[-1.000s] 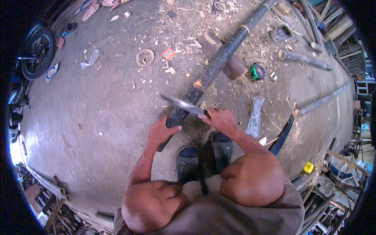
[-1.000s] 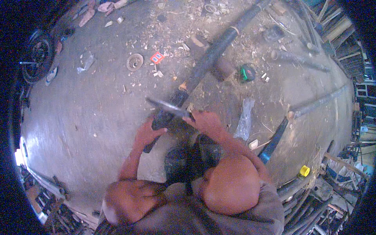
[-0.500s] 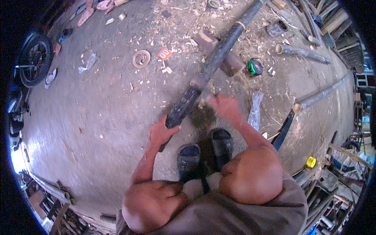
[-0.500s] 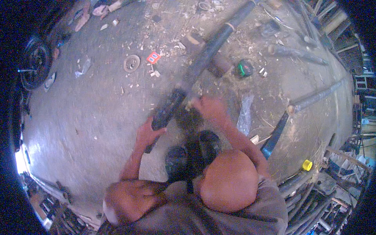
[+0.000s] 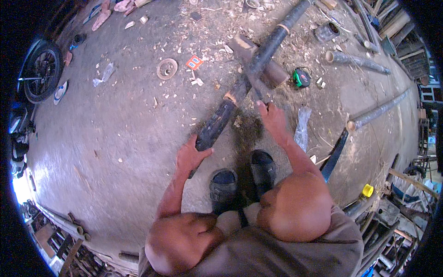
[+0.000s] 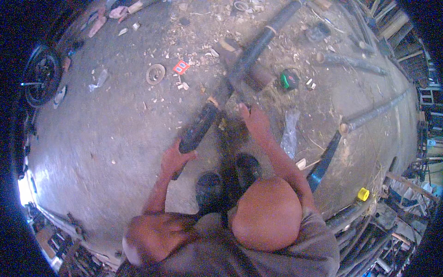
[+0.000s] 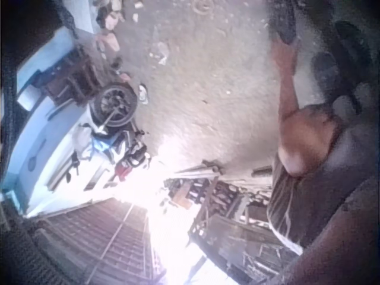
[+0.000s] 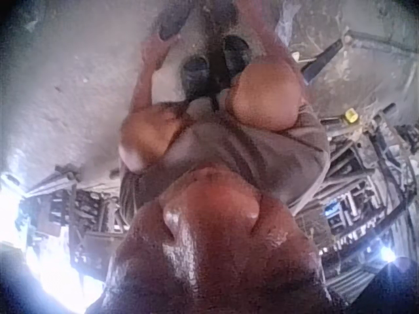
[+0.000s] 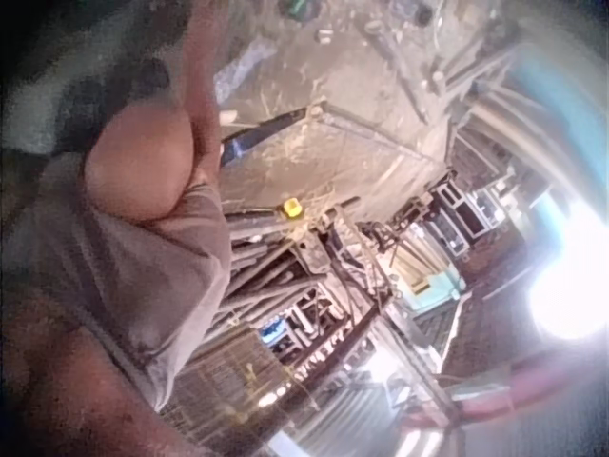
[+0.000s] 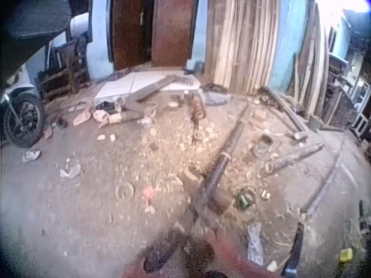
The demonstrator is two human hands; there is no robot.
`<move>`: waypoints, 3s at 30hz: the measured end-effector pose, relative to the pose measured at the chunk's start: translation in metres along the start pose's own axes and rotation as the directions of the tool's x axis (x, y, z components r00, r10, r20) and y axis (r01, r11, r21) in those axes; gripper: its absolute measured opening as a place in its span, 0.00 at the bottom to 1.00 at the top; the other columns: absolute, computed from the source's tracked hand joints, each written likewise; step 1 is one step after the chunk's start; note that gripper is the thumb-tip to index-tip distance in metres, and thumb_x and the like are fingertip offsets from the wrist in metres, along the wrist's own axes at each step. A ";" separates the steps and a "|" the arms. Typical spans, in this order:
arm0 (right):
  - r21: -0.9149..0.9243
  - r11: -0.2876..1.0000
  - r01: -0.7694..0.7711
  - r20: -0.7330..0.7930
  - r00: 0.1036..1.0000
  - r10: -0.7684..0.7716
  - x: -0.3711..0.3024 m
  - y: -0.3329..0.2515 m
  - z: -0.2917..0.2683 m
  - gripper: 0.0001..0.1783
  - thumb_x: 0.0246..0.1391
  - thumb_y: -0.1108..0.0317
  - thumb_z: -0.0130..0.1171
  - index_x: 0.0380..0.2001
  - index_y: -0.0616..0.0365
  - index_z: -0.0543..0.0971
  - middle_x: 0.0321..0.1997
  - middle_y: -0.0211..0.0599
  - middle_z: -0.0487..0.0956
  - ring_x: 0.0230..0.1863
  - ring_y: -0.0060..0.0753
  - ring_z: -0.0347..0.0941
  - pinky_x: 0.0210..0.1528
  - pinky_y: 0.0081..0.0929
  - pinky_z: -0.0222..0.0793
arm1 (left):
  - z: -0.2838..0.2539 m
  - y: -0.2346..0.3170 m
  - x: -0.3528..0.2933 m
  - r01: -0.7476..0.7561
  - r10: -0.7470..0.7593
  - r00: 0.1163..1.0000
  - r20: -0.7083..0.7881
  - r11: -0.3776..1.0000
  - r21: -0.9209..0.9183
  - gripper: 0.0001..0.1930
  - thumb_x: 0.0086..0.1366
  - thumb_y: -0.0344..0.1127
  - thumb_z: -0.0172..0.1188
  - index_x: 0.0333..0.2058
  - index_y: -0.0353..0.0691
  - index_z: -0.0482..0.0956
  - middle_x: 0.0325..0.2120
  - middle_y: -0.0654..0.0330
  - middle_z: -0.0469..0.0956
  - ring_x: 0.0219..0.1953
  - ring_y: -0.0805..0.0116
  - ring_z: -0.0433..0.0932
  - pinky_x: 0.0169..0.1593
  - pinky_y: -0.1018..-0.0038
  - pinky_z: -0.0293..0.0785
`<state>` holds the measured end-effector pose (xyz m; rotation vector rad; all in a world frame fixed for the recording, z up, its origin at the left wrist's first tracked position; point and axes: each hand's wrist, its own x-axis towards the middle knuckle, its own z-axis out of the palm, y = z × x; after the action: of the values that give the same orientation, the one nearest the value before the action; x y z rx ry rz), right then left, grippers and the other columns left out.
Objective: The person measures a long bamboo pole with a tape measure, marks it, and then uses a hand saw to cut the pole into smaller sections. They then use a knife to shave and smooth the cut ends of the bamboo.
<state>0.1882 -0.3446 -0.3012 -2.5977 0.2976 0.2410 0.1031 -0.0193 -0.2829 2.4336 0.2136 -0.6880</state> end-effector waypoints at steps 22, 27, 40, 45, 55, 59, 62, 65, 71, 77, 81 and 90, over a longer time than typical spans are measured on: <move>-0.181 0.813 0.553 0.300 0.819 -0.490 -0.037 -0.020 0.023 0.34 0.65 0.32 0.48 0.33 0.58 0.77 0.24 0.55 0.81 0.31 0.60 0.82 0.33 0.55 0.76 | 0.004 -0.013 -0.009 -0.013 0.014 0.996 -0.083 1.000 0.011 0.46 0.49 0.64 0.73 0.62 0.42 0.72 0.45 0.39 0.83 0.48 0.41 0.83 0.53 0.50 0.76; -0.163 0.939 0.303 0.233 0.937 -0.261 -0.034 -0.014 -0.006 0.34 0.65 0.32 0.48 0.34 0.57 0.78 0.26 0.55 0.82 0.32 0.60 0.82 0.35 0.56 0.77 | 0.003 0.006 -0.005 -0.022 0.022 1.000 -0.021 1.000 0.018 0.46 0.49 0.63 0.73 0.61 0.40 0.72 0.45 0.39 0.83 0.48 0.40 0.83 0.53 0.49 0.77; -0.063 0.923 0.379 0.018 0.925 -0.379 -0.019 -0.002 0.007 0.33 0.65 0.35 0.52 0.33 0.59 0.79 0.24 0.53 0.81 0.30 0.62 0.81 0.32 0.55 0.77 | 0.006 0.007 -0.004 0.009 -0.009 1.000 0.002 0.999 0.043 0.50 0.50 0.64 0.73 0.66 0.40 0.67 0.47 0.40 0.83 0.50 0.41 0.83 0.55 0.53 0.76; -0.182 0.882 0.434 0.241 0.890 -0.388 -0.024 -0.013 0.010 0.33 0.64 0.34 0.52 0.33 0.59 0.79 0.24 0.53 0.81 0.30 0.61 0.81 0.32 0.55 0.77 | 0.007 -0.008 -0.002 -0.029 0.029 1.000 -0.006 0.999 0.036 0.49 0.50 0.64 0.73 0.65 0.40 0.68 0.48 0.40 0.83 0.50 0.41 0.83 0.55 0.54 0.76; -0.229 0.882 0.411 0.267 0.898 -0.350 -0.028 -0.017 0.016 0.31 0.65 0.36 0.52 0.31 0.57 0.78 0.24 0.55 0.80 0.29 0.59 0.81 0.31 0.53 0.76 | 0.012 -0.026 0.000 -0.040 0.039 0.999 -0.008 0.994 -0.100 0.46 0.49 0.65 0.73 0.60 0.39 0.72 0.47 0.42 0.83 0.51 0.42 0.82 0.54 0.53 0.77; -0.042 0.994 0.096 -0.046 0.994 -0.098 0.004 0.008 0.005 0.33 0.65 0.34 0.50 0.33 0.58 0.79 0.26 0.54 0.82 0.30 0.60 0.82 0.32 0.54 0.76 | 0.010 0.011 -0.007 0.026 -0.026 1.000 -0.007 0.998 0.049 0.46 0.49 0.64 0.72 0.61 0.40 0.72 0.47 0.42 0.83 0.52 0.43 0.82 0.55 0.52 0.76; -0.180 0.780 0.599 0.414 0.765 -0.493 -0.037 -0.015 0.010 0.34 0.65 0.34 0.49 0.35 0.60 0.80 0.27 0.57 0.82 0.32 0.64 0.81 0.35 0.56 0.76 | 0.006 0.002 -0.003 0.030 -0.031 0.999 0.012 0.998 0.046 0.51 0.48 0.64 0.75 0.66 0.41 0.68 0.49 0.42 0.82 0.52 0.41 0.82 0.57 0.52 0.76; -0.082 0.886 0.456 0.079 0.889 -0.451 -0.031 -0.023 -0.008 0.34 0.64 0.34 0.50 0.34 0.58 0.81 0.26 0.55 0.82 0.31 0.63 0.81 0.34 0.56 0.76 | 0.005 -0.004 -0.003 0.024 -0.024 1.000 0.018 1.000 0.010 0.49 0.49 0.64 0.73 0.65 0.41 0.69 0.49 0.41 0.82 0.52 0.42 0.81 0.56 0.51 0.75; -0.229 0.737 0.636 0.324 0.764 -0.558 -0.042 -0.013 0.003 0.33 0.64 0.34 0.51 0.33 0.56 0.81 0.27 0.53 0.83 0.31 0.60 0.82 0.33 0.54 0.77 | 0.022 -0.019 0.002 -0.082 0.081 0.996 -0.026 0.994 -0.065 0.47 0.50 0.63 0.72 0.63 0.41 0.71 0.48 0.40 0.82 0.51 0.40 0.81 0.55 0.52 0.76; -0.130 0.952 0.276 0.230 0.943 -0.242 -0.025 -0.014 0.007 0.35 0.64 0.32 0.50 0.36 0.58 0.79 0.30 0.56 0.82 0.34 0.61 0.82 0.38 0.56 0.77 | 0.011 -0.009 -0.006 -0.008 0.012 0.999 0.044 0.996 -0.085 0.47 0.50 0.63 0.72 0.60 0.35 0.72 0.47 0.37 0.82 0.50 0.39 0.82 0.54 0.52 0.76; -0.192 0.879 0.436 0.269 0.885 -0.380 -0.032 -0.006 0.011 0.34 0.64 0.34 0.52 0.34 0.59 0.80 0.25 0.54 0.82 0.30 0.61 0.82 0.33 0.55 0.77 | 0.017 -0.017 0.004 -0.027 0.035 0.998 0.059 0.990 -0.139 0.45 0.50 0.63 0.73 0.58 0.33 0.74 0.47 0.38 0.82 0.50 0.40 0.82 0.55 0.52 0.76; -0.068 0.947 0.313 0.207 0.933 -0.294 -0.020 -0.030 0.007 0.36 0.65 0.33 0.48 0.40 0.62 0.80 0.31 0.57 0.83 0.36 0.65 0.81 0.43 0.59 0.75 | 0.003 -0.027 -0.004 -0.001 0.015 0.997 0.076 0.982 -0.190 0.41 0.51 0.60 0.74 0.55 0.33 0.76 0.44 0.39 0.82 0.50 0.44 0.82 0.55 0.57 0.76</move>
<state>0.1760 -0.3122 -0.2888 -2.6460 -0.1915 0.4037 0.0902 0.0007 -0.2964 2.2212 0.2275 -0.7225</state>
